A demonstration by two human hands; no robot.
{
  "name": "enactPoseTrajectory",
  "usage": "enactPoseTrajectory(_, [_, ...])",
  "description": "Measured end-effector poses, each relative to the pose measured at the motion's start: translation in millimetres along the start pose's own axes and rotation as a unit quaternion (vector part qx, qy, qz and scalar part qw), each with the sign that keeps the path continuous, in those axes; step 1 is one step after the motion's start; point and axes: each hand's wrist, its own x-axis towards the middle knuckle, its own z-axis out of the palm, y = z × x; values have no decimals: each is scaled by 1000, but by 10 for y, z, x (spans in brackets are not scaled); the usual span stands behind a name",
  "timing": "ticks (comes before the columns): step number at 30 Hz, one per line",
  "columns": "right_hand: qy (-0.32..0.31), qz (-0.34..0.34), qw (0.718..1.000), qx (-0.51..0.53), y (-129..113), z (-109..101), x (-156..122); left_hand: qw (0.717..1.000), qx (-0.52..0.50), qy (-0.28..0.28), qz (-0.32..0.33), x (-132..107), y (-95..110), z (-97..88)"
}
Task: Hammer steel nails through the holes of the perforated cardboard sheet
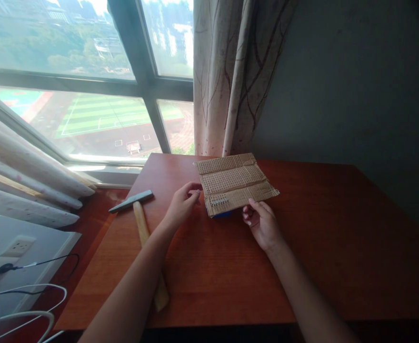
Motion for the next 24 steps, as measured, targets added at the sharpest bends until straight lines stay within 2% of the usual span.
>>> enactPoseTrajectory(14, [-1,6,1000,13,-6,-7,-18,1000,28,5,7,-15,15,-4])
enactPoseTrajectory(24, [-31,-28,999,15,-7,25,-60,1000,25,3,0,-8,4,-10])
